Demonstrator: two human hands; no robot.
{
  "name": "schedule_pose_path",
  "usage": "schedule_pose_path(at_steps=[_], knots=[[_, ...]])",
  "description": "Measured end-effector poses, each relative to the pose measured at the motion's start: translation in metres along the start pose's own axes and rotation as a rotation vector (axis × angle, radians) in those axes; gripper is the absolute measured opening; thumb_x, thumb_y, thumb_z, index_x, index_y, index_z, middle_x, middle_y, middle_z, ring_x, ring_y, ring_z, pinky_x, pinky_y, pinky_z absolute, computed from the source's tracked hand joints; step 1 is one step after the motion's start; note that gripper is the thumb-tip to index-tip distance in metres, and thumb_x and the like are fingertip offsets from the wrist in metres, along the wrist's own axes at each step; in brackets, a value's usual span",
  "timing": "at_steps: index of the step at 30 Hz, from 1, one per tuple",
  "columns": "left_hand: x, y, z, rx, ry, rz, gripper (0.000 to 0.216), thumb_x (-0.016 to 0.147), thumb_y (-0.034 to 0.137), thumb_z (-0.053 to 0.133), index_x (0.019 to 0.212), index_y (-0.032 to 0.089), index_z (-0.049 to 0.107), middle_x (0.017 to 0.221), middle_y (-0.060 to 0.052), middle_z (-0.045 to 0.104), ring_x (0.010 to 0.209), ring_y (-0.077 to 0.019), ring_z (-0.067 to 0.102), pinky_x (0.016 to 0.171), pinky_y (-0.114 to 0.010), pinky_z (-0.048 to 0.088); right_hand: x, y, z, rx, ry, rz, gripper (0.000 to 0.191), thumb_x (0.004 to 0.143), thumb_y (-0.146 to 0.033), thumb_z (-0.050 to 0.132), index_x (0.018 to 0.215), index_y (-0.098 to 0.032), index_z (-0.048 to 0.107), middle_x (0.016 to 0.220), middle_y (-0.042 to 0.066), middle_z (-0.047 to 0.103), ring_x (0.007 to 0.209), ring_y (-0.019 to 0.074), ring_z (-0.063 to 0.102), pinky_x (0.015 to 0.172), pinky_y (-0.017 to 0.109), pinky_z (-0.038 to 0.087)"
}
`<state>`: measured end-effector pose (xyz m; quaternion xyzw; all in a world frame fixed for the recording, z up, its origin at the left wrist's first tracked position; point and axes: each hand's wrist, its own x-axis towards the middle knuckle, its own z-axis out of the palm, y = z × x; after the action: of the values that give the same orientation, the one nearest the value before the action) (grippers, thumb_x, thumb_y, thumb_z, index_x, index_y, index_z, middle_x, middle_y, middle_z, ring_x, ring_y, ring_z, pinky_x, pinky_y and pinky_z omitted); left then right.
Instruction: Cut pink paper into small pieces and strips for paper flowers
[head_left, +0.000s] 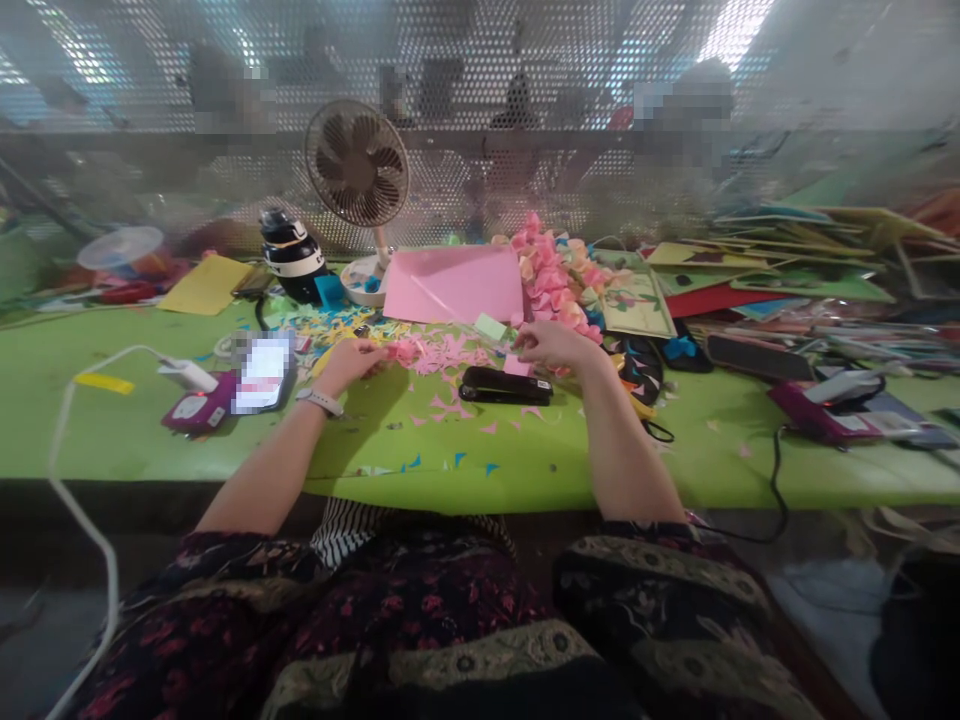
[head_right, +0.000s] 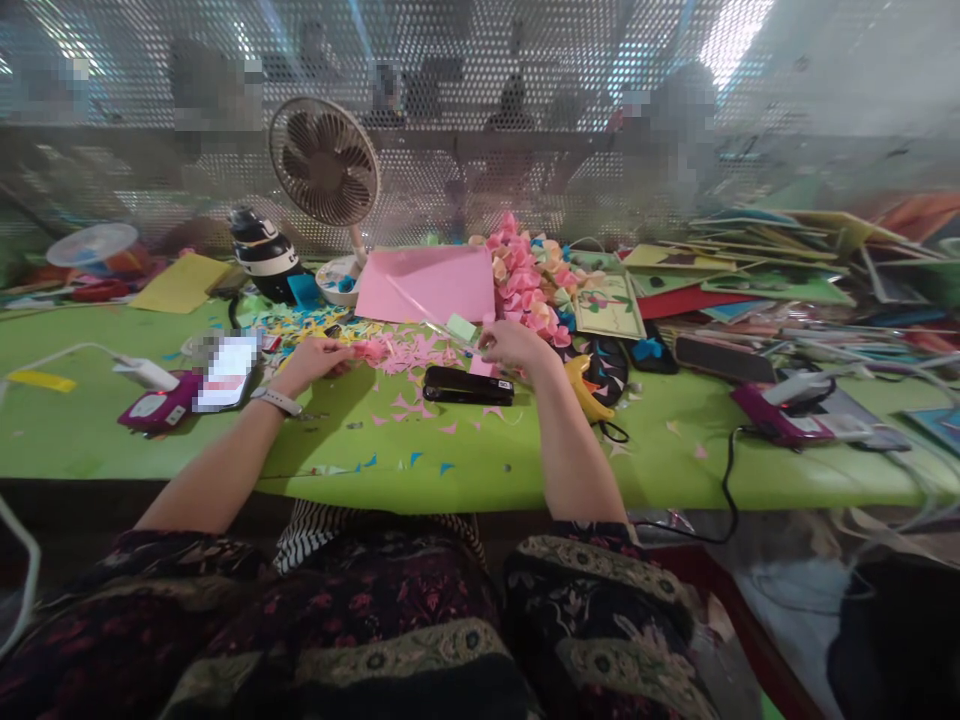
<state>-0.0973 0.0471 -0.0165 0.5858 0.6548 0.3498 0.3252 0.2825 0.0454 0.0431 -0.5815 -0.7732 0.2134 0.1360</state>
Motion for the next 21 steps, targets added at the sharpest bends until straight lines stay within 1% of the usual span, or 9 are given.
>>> schedule_pose_path(at_steps=[3, 5, 6, 7, 9, 11, 14, 17, 21], knots=[[-0.005, 0.009, -0.006, 0.064, 0.153, 0.057, 0.022, 0.074, 0.038, 0.081, 0.067, 0.019, 0.070, 0.052, -0.002, 0.066, 0.047, -0.0142, 0.059, 0.049, -0.022, 0.041, 0.000, -0.008, 0.001, 0.016, 0.141, -0.076, 0.017, 0.081, -0.019, 0.076, 0.098, -0.019, 0.078, 0.088, 0.004, 0.075, 0.082, 0.0195, 0.067, 0.078, 0.030, 0.050], [-0.010, 0.019, -0.008, -0.014, 0.245, 0.123, 0.022, 0.077, 0.038, 0.079, 0.072, 0.019, 0.068, 0.053, 0.000, 0.065, 0.049, -0.0136, 0.059, 0.052, -0.022, 0.043, -0.001, -0.020, 0.004, 0.069, 0.268, -0.161, 0.020, 0.087, -0.022, 0.074, 0.106, -0.020, 0.077, 0.094, 0.005, 0.076, 0.086, 0.0202, 0.068, 0.082, 0.032, 0.051], [-0.014, 0.025, -0.007, -0.094, 0.229, 0.147, 0.024, 0.080, 0.040, 0.078, 0.075, 0.018, 0.068, 0.056, 0.000, 0.067, 0.051, -0.0133, 0.061, 0.054, -0.022, 0.046, -0.002, -0.026, 0.007, 0.097, 0.333, -0.214, 0.020, 0.089, -0.024, 0.073, 0.109, -0.021, 0.077, 0.097, 0.005, 0.076, 0.087, 0.0206, 0.068, 0.084, 0.033, 0.051], [-0.018, 0.032, -0.005, -0.191, 0.163, 0.144, 0.028, 0.081, 0.044, 0.077, 0.077, 0.018, 0.068, 0.059, -0.001, 0.068, 0.052, -0.0133, 0.062, 0.056, -0.022, 0.048, -0.004, -0.033, 0.011, 0.115, 0.390, -0.273, 0.020, 0.092, -0.026, 0.072, 0.111, -0.022, 0.076, 0.100, 0.006, 0.076, 0.090, 0.0210, 0.068, 0.087, 0.034, 0.052], [-0.026, 0.046, 0.003, -0.367, -0.053, 0.092, 0.039, 0.083, 0.055, 0.077, 0.084, 0.016, 0.070, 0.065, -0.004, 0.072, 0.054, -0.0134, 0.065, 0.057, -0.023, 0.051, -0.008, -0.045, 0.018, 0.110, 0.462, -0.393, 0.018, 0.096, -0.030, 0.069, 0.112, -0.024, 0.076, 0.104, 0.006, 0.076, 0.094, 0.0220, 0.068, 0.090, 0.036, 0.053], [-0.032, 0.059, 0.014, -0.484, -0.255, -0.009, 0.050, 0.084, 0.066, 0.073, 0.087, 0.016, 0.074, 0.069, -0.008, 0.075, 0.056, -0.0146, 0.067, 0.057, -0.025, 0.052, -0.011, -0.054, 0.026, 0.058, 0.481, -0.502, 0.018, 0.100, -0.032, 0.064, 0.112, -0.025, 0.076, 0.105, 0.006, 0.076, 0.098, 0.0228, 0.067, 0.093, 0.037, 0.053], [-0.036, 0.073, 0.030, -0.558, -0.483, -0.156, 0.061, 0.086, 0.076, 0.066, 0.077, 0.016, 0.074, 0.067, -0.012, 0.074, 0.053, -0.0160, 0.067, 0.051, -0.026, 0.050, -0.015, -0.060, 0.036, -0.043, 0.464, -0.631, 0.021, 0.104, -0.033, 0.059, 0.113, -0.026, 0.076, 0.102, 0.007, 0.076, 0.097, 0.0231, 0.067, 0.092, 0.037, 0.053], [-0.035, 0.078, 0.040, -0.648, -0.568, -0.240, 0.056, 0.089, 0.069, 0.068, 0.071, 0.016, 0.073, 0.065, -0.011, 0.073, 0.049, -0.0139, 0.064, 0.045, -0.023, 0.046, -0.016, -0.063, 0.045, -0.118, 0.443, -0.711, 0.026, 0.106, -0.034, 0.054, 0.115, -0.026, 0.077, 0.098, 0.008, 0.076, 0.094, 0.0232, 0.067, 0.089, 0.036, 0.053], [-0.032, 0.073, 0.046, -0.742, -0.593, -0.198, 0.026, 0.089, 0.041, 0.080, 0.078, 0.018, 0.076, 0.069, -0.008, 0.075, 0.054, -0.0114, 0.066, 0.051, -0.020, 0.052, -0.018, -0.065, 0.048, -0.130, 0.401, -0.732, 0.027, 0.106, -0.033, 0.054, 0.119, -0.027, 0.077, 0.102, 0.009, 0.078, 0.099, 0.0238, 0.068, 0.090, 0.037, 0.054]])
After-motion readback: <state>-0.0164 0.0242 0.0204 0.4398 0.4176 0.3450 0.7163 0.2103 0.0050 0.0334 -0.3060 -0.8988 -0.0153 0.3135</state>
